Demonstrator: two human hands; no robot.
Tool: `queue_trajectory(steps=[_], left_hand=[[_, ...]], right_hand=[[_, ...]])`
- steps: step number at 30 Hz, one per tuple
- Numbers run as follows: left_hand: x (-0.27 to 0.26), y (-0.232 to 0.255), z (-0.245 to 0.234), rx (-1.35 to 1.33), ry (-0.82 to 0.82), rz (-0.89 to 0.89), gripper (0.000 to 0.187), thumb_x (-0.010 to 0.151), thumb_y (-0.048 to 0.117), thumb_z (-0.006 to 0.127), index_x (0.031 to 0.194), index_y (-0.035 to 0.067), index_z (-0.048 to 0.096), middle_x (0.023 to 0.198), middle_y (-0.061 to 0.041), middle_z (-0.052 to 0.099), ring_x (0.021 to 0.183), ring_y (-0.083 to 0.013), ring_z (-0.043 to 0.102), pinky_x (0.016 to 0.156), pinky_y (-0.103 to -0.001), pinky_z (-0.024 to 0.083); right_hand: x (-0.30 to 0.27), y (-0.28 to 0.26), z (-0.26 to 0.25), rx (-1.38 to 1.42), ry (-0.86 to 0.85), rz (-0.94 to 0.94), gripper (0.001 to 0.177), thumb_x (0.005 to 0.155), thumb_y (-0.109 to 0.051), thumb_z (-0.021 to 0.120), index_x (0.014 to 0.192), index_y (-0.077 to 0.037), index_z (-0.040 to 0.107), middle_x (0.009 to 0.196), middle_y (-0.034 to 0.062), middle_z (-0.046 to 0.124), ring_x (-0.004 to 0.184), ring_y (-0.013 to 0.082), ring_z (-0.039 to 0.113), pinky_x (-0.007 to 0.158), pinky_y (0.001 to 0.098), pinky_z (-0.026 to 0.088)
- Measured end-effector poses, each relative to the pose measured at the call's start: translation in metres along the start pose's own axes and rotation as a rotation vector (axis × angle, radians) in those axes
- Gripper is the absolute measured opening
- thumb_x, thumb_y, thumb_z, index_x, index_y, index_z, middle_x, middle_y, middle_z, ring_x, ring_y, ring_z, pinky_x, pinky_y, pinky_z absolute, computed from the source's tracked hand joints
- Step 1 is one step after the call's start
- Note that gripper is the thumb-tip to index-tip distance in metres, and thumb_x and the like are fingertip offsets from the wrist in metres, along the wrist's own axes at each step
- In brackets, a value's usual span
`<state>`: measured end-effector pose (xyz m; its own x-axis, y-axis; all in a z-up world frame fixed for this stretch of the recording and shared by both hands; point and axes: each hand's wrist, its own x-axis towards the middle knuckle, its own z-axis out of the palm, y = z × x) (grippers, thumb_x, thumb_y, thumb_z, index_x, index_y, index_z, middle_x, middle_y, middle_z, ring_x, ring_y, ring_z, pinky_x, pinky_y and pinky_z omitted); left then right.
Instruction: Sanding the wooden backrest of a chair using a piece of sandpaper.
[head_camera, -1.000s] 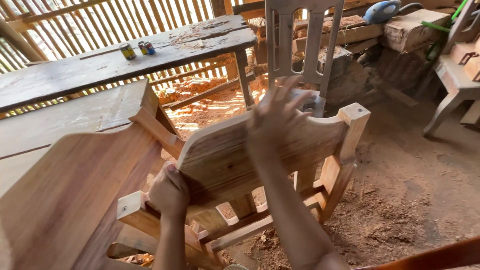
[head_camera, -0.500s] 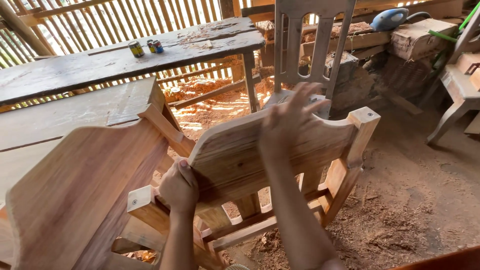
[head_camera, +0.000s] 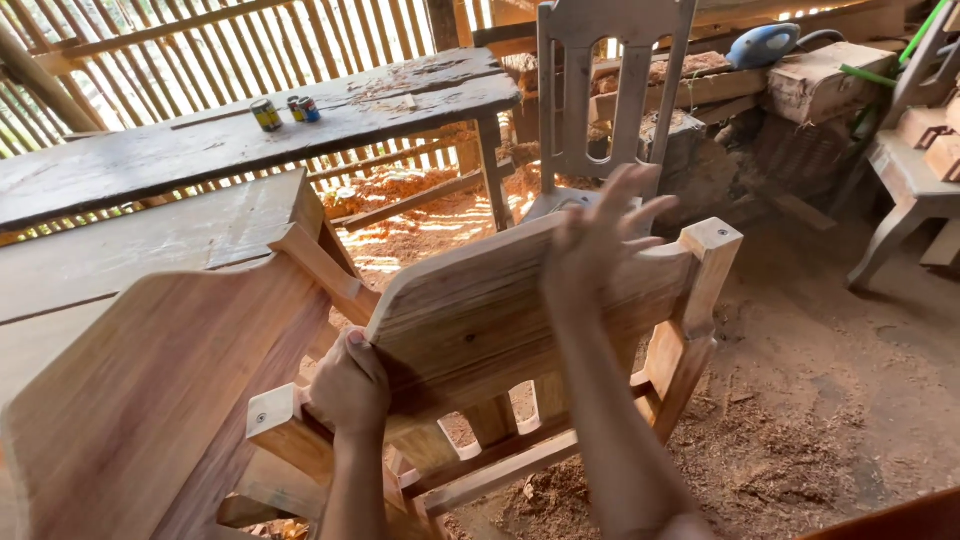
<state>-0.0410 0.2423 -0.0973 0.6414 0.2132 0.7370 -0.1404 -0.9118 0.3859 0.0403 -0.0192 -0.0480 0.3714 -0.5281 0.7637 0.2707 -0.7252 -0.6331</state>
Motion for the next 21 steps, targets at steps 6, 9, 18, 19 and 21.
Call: queue_trajectory(steps=[6,9,18,19,21], left_hand=[[0.001,-0.003,-0.008,-0.049,-0.034,0.038,0.051,0.112,0.033,0.029,0.095,0.01,0.071,0.082,-0.018,0.072,0.071,-0.0422,0.067,0.063,-0.051,0.051],[0.0,0.0,-0.011,-0.067,-0.063,0.038,0.051,0.112,0.033,0.029,0.095,0.009,0.071,0.082,-0.018,0.071,0.072,-0.0426,0.067,0.063,-0.051,0.051],[0.0,-0.006,0.003,-0.004,0.009,0.005,0.051,0.111,0.032,0.03,0.096,0.009,0.073,0.083,-0.018,0.071,0.072,-0.0426,0.067,0.064,-0.051,0.051],[-0.002,-0.009,0.004,-0.002,0.02,0.02,0.05,0.11,0.032,0.031,0.096,0.008,0.073,0.084,-0.018,0.072,0.073,-0.0428,0.067,0.063,-0.052,0.051],[-0.002,-0.007,-0.002,-0.008,-0.032,0.022,0.051,0.111,0.032,0.03,0.097,0.009,0.073,0.082,-0.018,0.071,0.072,-0.0424,0.067,0.063,-0.051,0.052]], right_hand=[[-0.061,-0.061,0.031,-0.126,-0.297,-0.553,0.078,0.102,-0.069,0.027,0.165,-0.028,0.01,0.171,-0.0053,0.022,0.16,0.0379,0.003,0.118,0.0797,-0.013],[-0.029,-0.027,0.005,-0.136,-0.353,-0.507,0.076,0.104,-0.072,0.025,0.167,-0.032,0.011,0.171,0.0063,0.023,0.16,0.0347,0.01,0.119,0.079,-0.012],[0.002,-0.085,-0.027,-0.305,-0.762,-0.218,0.059,0.103,-0.049,0.042,0.159,-0.029,0.04,0.113,0.007,0.071,0.122,0.0315,0.054,0.121,0.07,0.013],[-0.008,-0.128,-0.037,-0.271,-1.017,-0.278,0.063,0.103,-0.055,0.043,0.161,-0.03,0.042,0.083,0.0069,0.077,0.09,0.0246,0.073,0.126,0.0565,0.031],[-0.029,-0.119,-0.004,-0.025,-0.524,-0.523,0.062,0.111,-0.058,0.033,0.165,-0.028,0.03,0.093,0.0065,0.074,0.102,0.0294,0.069,0.122,0.0612,0.029]])
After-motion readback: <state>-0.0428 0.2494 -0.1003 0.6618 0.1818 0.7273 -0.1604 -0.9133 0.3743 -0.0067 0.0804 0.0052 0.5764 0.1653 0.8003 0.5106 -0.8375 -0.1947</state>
